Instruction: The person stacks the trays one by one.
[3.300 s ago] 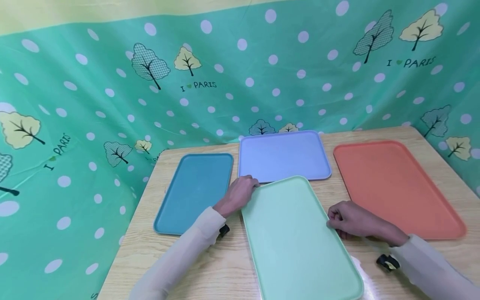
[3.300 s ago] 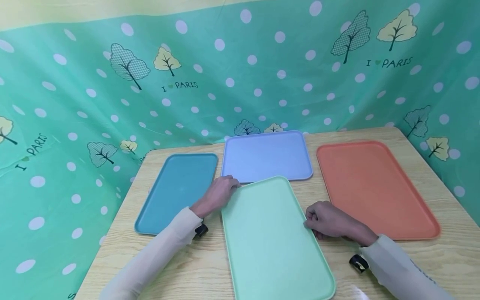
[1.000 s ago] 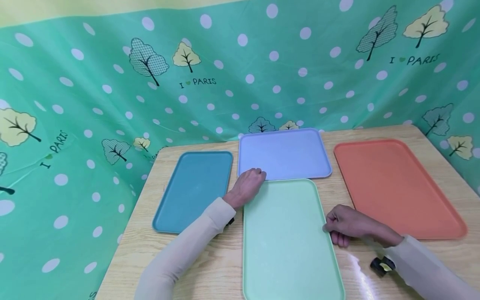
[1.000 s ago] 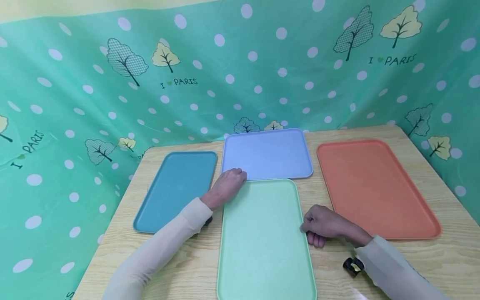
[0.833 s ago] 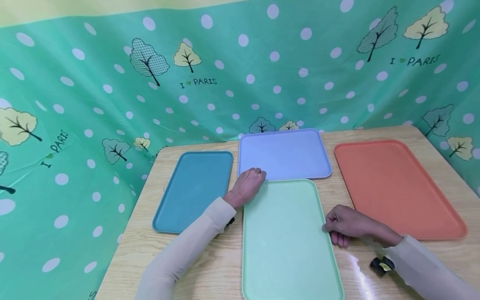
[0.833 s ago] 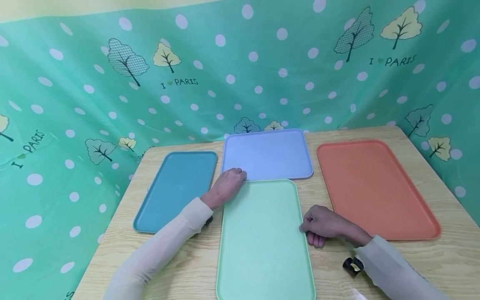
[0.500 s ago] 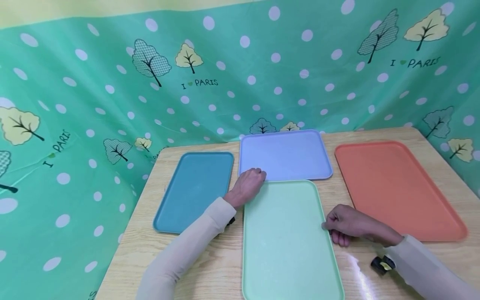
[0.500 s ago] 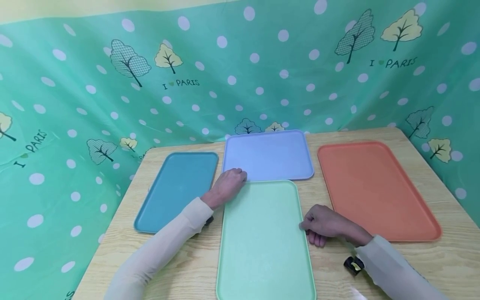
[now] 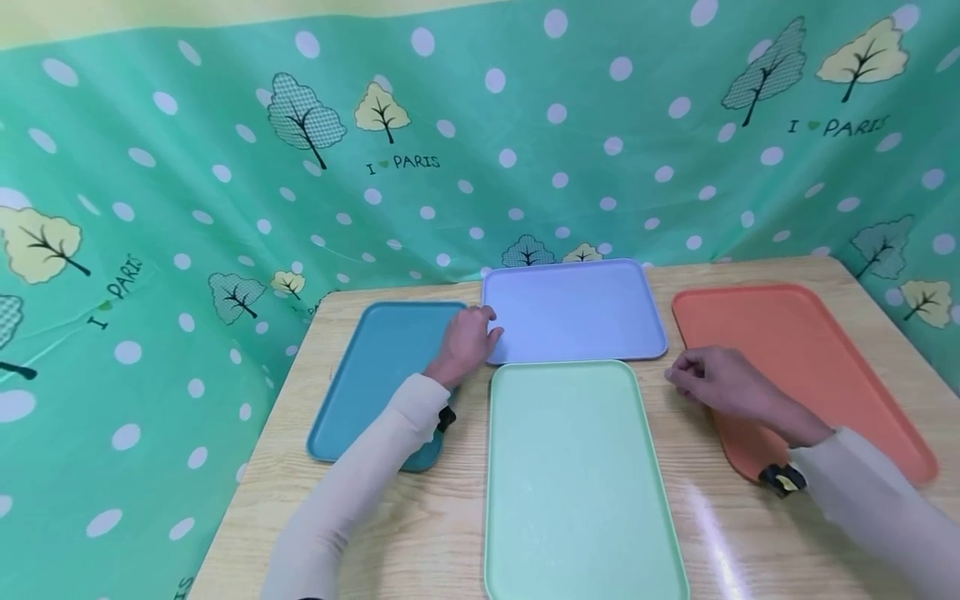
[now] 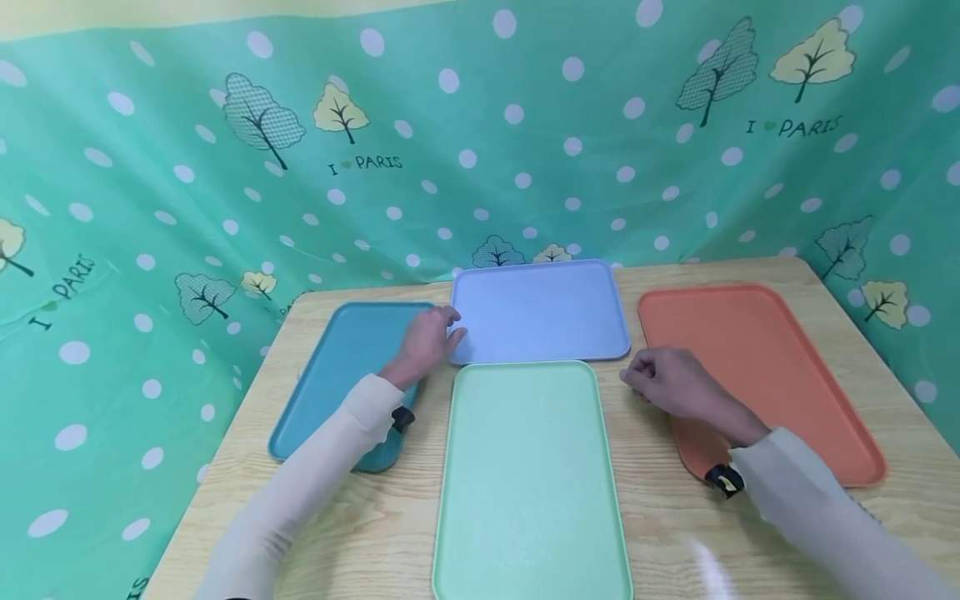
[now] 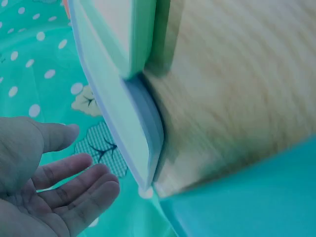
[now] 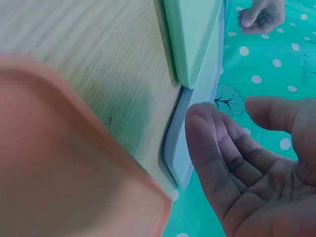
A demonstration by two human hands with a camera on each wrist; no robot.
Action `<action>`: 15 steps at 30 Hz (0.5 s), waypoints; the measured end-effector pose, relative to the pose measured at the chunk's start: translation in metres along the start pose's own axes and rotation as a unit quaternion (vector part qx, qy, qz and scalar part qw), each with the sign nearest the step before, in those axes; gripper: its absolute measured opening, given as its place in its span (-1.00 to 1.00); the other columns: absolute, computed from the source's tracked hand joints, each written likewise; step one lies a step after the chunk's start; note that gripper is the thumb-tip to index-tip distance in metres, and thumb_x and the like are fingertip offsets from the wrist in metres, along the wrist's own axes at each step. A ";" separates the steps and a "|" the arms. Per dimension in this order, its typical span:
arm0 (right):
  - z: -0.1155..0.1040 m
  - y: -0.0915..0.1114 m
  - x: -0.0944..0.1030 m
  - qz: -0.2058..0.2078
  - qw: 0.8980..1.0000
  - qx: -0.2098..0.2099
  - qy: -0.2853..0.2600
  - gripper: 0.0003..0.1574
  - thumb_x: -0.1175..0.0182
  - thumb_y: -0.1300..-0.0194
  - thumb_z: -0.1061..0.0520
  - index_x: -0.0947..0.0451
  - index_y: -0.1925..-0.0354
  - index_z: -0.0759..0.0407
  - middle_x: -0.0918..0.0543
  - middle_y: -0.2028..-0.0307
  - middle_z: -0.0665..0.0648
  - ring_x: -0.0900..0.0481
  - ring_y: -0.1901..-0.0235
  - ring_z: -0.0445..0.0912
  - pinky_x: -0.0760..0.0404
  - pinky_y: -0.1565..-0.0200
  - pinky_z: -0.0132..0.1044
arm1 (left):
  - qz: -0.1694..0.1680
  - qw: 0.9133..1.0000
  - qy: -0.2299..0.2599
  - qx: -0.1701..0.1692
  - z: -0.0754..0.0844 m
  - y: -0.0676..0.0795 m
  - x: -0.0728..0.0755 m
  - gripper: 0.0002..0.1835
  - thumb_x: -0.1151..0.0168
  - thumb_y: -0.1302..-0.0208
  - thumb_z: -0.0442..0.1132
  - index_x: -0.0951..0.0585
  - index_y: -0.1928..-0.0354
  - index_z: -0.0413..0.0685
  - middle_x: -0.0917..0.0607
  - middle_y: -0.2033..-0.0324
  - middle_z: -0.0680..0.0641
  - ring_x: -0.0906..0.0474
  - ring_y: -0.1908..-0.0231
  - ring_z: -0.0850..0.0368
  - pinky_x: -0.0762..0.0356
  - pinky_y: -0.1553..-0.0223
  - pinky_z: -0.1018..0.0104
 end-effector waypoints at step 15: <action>0.002 -0.024 0.006 0.089 0.991 0.050 0.083 -0.77 -0.19 -0.36 0.18 -0.64 0.14 0.34 -0.71 0.30 0.20 -0.61 0.32 -0.01 -0.61 0.30 -0.13 | -0.046 0.993 0.026 0.108 -0.024 -0.018 -0.003 -0.63 -0.27 -0.35 -0.16 -0.63 -0.08 -0.25 -0.74 0.08 -0.22 -0.72 0.16 0.00 -0.70 0.27 0.32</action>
Point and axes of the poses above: each hand's wrist, its own y-axis away from the middle knuckle, its own x-axis out of the back of the hand, z = x × y, the point moved 5 cm from there along -y, towards the middle knuckle
